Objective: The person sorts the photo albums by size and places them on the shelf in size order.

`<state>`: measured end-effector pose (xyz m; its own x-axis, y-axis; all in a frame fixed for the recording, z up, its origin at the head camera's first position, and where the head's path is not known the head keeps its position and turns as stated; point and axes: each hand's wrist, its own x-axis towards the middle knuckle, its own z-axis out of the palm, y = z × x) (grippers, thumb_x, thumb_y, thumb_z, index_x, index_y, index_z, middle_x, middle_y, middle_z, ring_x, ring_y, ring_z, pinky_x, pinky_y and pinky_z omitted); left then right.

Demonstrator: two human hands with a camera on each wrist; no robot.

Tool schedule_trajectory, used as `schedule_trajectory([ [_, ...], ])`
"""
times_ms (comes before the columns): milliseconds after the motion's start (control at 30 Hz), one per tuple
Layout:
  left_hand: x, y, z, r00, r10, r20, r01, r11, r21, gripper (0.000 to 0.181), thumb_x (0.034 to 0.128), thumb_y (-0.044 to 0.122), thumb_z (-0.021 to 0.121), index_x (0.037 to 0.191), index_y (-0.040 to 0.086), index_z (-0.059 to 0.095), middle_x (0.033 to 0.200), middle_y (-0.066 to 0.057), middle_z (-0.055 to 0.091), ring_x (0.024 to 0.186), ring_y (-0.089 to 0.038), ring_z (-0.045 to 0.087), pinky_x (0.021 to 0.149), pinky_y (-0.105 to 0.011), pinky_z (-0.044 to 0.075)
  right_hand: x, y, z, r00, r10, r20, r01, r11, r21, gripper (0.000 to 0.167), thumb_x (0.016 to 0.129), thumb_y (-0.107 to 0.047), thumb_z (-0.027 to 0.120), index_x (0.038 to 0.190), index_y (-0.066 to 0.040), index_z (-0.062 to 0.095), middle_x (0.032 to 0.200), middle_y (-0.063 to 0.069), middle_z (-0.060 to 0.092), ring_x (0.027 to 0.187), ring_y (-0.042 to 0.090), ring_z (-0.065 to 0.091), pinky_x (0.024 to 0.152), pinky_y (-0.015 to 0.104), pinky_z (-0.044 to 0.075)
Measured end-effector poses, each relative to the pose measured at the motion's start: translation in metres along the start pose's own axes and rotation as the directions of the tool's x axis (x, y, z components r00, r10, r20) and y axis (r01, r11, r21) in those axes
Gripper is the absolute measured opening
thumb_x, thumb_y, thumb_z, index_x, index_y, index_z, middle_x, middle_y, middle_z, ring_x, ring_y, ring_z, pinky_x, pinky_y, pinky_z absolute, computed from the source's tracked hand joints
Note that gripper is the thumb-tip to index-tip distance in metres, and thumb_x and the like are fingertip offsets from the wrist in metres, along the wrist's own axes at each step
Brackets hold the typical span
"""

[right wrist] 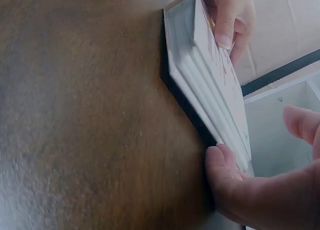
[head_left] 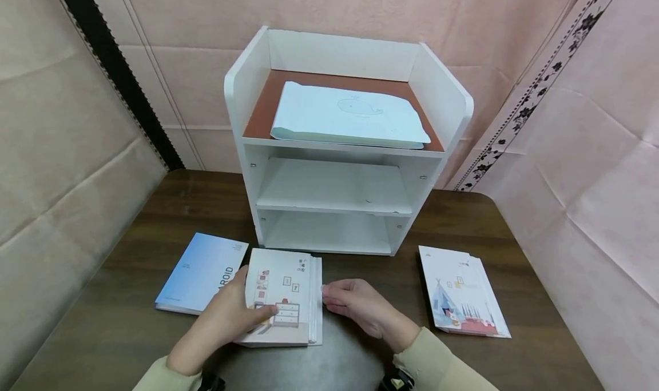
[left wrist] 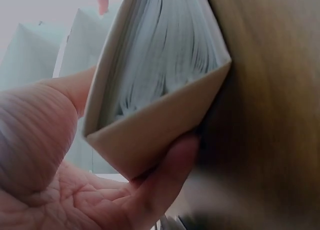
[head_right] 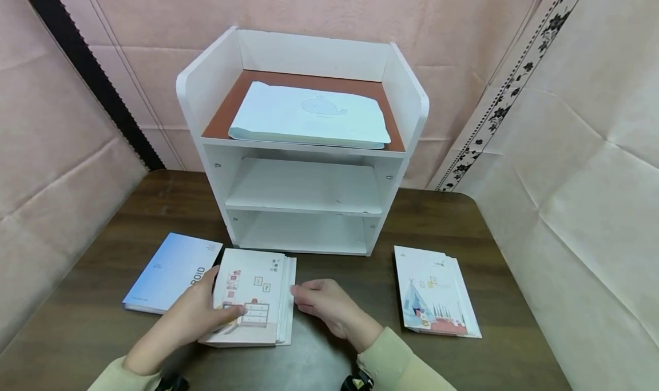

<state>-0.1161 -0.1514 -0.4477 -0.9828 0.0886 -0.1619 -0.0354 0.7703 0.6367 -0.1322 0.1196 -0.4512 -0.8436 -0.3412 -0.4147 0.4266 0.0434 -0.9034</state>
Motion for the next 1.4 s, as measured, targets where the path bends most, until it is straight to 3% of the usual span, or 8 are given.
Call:
schedule_trajectory([
  [133, -0.005, 0.003, 0.001, 1.0, 0.008, 0.004, -0.008, 1.0, -0.023, 0.113, 0.0712, 0.053, 0.081, 0.148, -0.005, 0.023, 0.123, -0.019, 0.059, 0.095, -0.022, 0.058, 0.082, -0.043, 0.05, 0.0, 0.001, -0.001, 1.0, -0.005, 0.004, 0.006, 0.998, -0.064, 0.05, 0.09, -0.023, 0.071, 0.122, 0.012, 0.055, 0.118, 0.017, 0.058, 0.106, 0.024, 0.06, 0.092, 0.039, 0.049],
  [267, -0.01, 0.007, 0.003, 0.999, 0.049, 0.004, -0.048, 0.995, -0.09, 0.102, 0.0753, 0.049, 0.08, 0.148, 0.001, 0.027, 0.119, -0.011, 0.062, 0.096, -0.017, 0.058, 0.086, -0.042, 0.049, -0.003, 0.003, -0.002, 1.0, -0.014, -0.016, 0.012, 0.991, -0.13, 0.053, 0.089, -0.024, 0.072, 0.127, 0.008, 0.052, 0.116, 0.016, 0.058, 0.102, 0.023, 0.06, 0.089, 0.039, 0.051],
  [467, -0.016, 0.019, 0.005, 0.997, 0.079, 0.002, -0.077, 0.977, -0.199, 0.094, 0.0762, 0.038, 0.082, 0.146, 0.003, 0.029, 0.105, -0.004, 0.062, 0.088, -0.01, 0.06, 0.073, -0.031, 0.05, -0.009, 0.002, -0.004, 0.998, -0.051, -0.02, 0.048, 0.99, -0.134, 0.054, 0.091, -0.014, 0.069, 0.134, 0.0, 0.04, 0.112, 0.014, 0.06, 0.094, 0.025, 0.062, 0.076, 0.04, 0.054],
  [667, -0.018, 0.027, 0.01, 0.995, 0.095, 0.009, -0.088, 0.953, -0.291, 0.091, 0.0777, 0.023, 0.083, 0.148, 0.007, 0.027, 0.105, -0.004, 0.058, 0.088, -0.01, 0.062, 0.067, -0.025, 0.052, -0.018, 0.0, -0.013, 0.99, -0.137, 0.025, 0.14, 0.975, -0.172, 0.053, 0.094, -0.01, 0.064, 0.138, -0.003, 0.035, 0.116, 0.012, 0.063, 0.091, 0.027, 0.065, 0.071, 0.042, 0.055],
  [867, -0.019, 0.035, 0.013, 0.989, 0.138, -0.047, -0.146, 0.923, -0.357, 0.088, 0.0817, 0.014, 0.079, 0.15, 0.009, 0.024, 0.115, -0.008, 0.055, 0.094, -0.014, 0.061, 0.071, -0.023, 0.053, -0.024, -0.003, -0.025, 0.972, -0.234, 0.037, 0.237, 0.956, -0.171, 0.053, 0.095, -0.01, 0.062, 0.14, -0.005, 0.033, 0.123, 0.013, 0.062, 0.096, 0.028, 0.064, 0.075, 0.041, 0.056],
  [1067, -0.018, 0.043, 0.015, 0.98, 0.161, -0.118, -0.195, 0.899, -0.392, 0.078, 0.0836, 0.008, 0.076, 0.147, 0.012, 0.032, 0.113, -0.007, 0.055, 0.09, -0.016, 0.06, 0.072, -0.023, 0.054, -0.026, -0.006, -0.033, 0.949, -0.315, 0.029, 0.316, 0.938, -0.145, 0.053, 0.096, -0.013, 0.062, 0.14, -0.008, 0.033, 0.128, 0.013, 0.06, 0.105, 0.028, 0.063, 0.082, 0.04, 0.054],
  [1200, -0.018, 0.047, 0.015, 0.967, 0.195, -0.163, -0.247, 0.871, -0.425, 0.075, 0.0837, 0.007, 0.076, 0.146, 0.015, 0.036, 0.111, -0.007, 0.058, 0.088, -0.016, 0.062, 0.072, -0.024, 0.054, -0.029, -0.008, -0.034, 0.933, -0.359, 0.015, 0.357, 0.92, -0.16, 0.049, 0.097, -0.015, 0.06, 0.138, -0.01, 0.035, 0.128, 0.011, 0.061, 0.106, 0.028, 0.063, 0.083, 0.039, 0.054],
  [1400, -0.018, 0.055, 0.012, 0.936, 0.276, -0.22, -0.351, 0.799, -0.489, 0.07, 0.085, 0.006, 0.075, 0.145, 0.013, 0.038, 0.116, -0.01, 0.059, 0.095, -0.017, 0.063, 0.073, -0.025, 0.055, -0.036, -0.015, -0.034, 0.904, -0.427, -0.027, 0.417, 0.893, -0.169, 0.047, 0.097, -0.014, 0.059, 0.137, -0.012, 0.035, 0.126, 0.011, 0.062, 0.102, 0.029, 0.065, 0.08, 0.039, 0.055],
])
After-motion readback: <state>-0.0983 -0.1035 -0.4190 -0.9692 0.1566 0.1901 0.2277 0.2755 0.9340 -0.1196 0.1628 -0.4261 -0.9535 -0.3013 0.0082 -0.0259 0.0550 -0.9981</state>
